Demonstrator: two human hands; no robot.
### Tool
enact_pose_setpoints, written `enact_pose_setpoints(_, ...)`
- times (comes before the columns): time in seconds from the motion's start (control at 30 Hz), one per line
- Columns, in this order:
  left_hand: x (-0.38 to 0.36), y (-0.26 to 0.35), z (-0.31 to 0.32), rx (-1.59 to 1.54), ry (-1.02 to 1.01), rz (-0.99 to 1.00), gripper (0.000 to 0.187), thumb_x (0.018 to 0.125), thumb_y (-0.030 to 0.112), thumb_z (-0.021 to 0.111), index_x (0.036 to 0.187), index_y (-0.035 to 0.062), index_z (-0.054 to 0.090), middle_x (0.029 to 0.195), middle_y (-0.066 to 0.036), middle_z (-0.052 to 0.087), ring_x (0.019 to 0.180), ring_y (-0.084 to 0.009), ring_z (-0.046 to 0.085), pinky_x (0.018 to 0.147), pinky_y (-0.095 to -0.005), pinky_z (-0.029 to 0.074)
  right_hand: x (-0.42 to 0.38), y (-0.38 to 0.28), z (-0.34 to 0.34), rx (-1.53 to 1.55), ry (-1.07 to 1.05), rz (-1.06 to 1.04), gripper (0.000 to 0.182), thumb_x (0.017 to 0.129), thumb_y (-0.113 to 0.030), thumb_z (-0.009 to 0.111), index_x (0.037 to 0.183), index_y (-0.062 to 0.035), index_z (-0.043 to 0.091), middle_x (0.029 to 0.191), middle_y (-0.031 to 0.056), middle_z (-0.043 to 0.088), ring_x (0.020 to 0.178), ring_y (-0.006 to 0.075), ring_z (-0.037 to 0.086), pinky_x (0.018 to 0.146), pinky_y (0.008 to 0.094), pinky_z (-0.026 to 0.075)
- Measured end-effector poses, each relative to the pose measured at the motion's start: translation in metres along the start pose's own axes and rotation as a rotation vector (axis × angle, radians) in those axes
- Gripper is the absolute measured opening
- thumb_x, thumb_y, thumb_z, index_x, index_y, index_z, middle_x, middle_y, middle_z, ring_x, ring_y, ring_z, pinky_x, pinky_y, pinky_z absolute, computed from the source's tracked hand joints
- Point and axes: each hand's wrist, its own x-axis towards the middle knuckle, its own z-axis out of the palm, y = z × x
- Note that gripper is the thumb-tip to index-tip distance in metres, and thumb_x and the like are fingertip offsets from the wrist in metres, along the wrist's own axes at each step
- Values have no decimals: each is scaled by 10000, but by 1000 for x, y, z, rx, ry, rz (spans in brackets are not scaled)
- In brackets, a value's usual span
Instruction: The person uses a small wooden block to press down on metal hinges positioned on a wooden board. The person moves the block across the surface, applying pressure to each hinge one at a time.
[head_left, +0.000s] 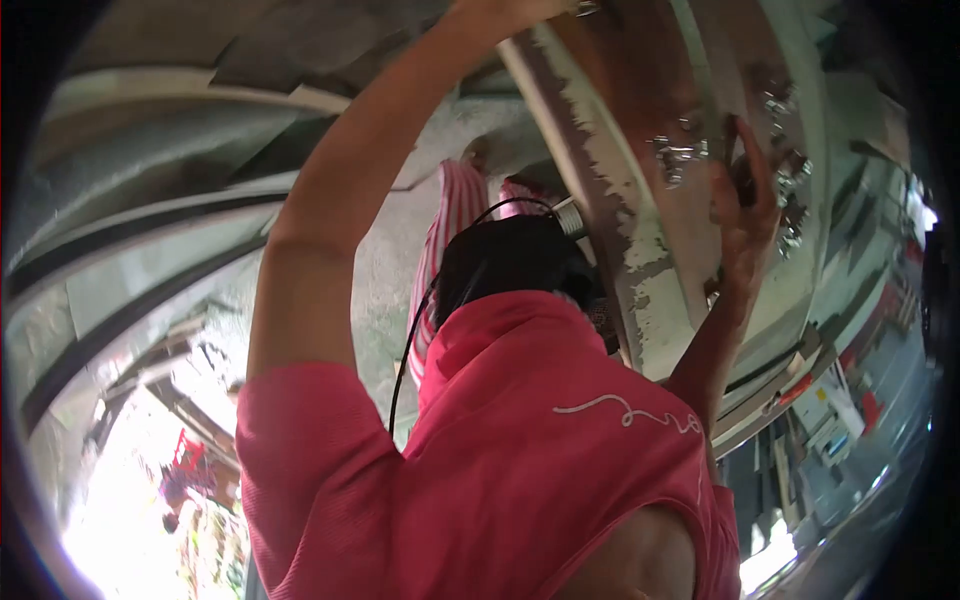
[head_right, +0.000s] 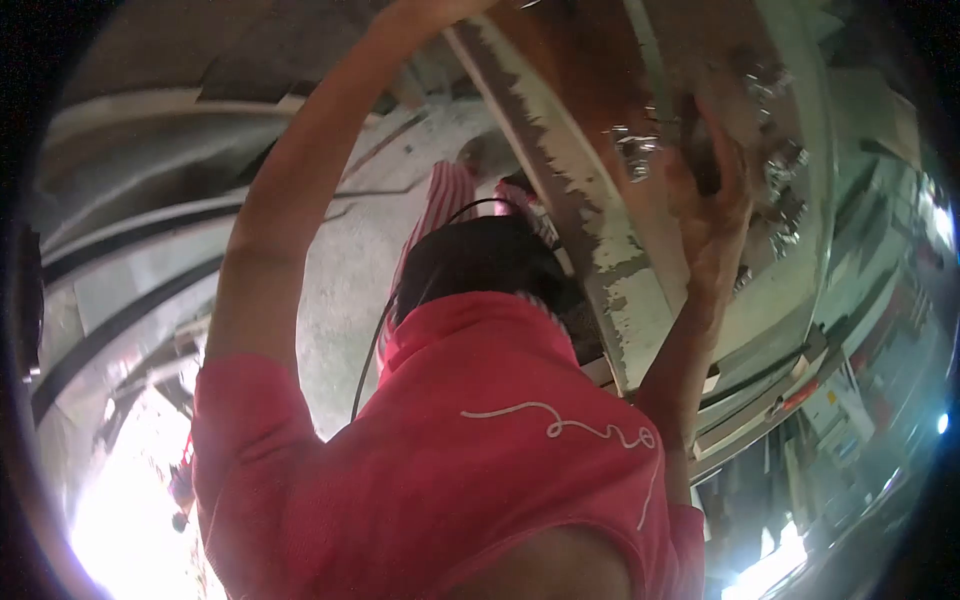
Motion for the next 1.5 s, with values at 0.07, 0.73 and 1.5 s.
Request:
enact_pose_setpoints(0.07, -7, 20, 4, 94, 256, 121, 348, 891, 289, 572, 1053, -13, 628, 1105, -250, 586, 1002, -390, 565, 853, -491, 464, -15, 5, -19, -31, 104, -26, 531, 790, -231, 693, 1296, -137, 561, 1242, 107, 562, 1136, 247, 524, 944, 367, 418)
enact_pose_setpoints(0.73, -61, 115, 156, 415, 38, 260, 364, 873, 164, 566, 1170, -41, 516, 1024, -206, 600, 1017, -336, 565, 832, -468, 475, -157, 28, 0, 17, 190, 425, 517, 810, -187, 701, 1304, -199, 549, 1215, 115, 555, 1076, 261, 575, 903, 371, 481)
enact_pose_setpoints(1.5, -50, 99, 170, 560, -15, 240, 291, 827, 256, 568, 1019, 37, 550, 1028, -211, 629, 1010, -393, 566, 834, -500, 434, -165, 54, 13, 18, 384, 106, 517, 797, -215, 670, 1283, -106, 532, 1202, 194, 559, 1045, 345, 569, 879, 423, 472)
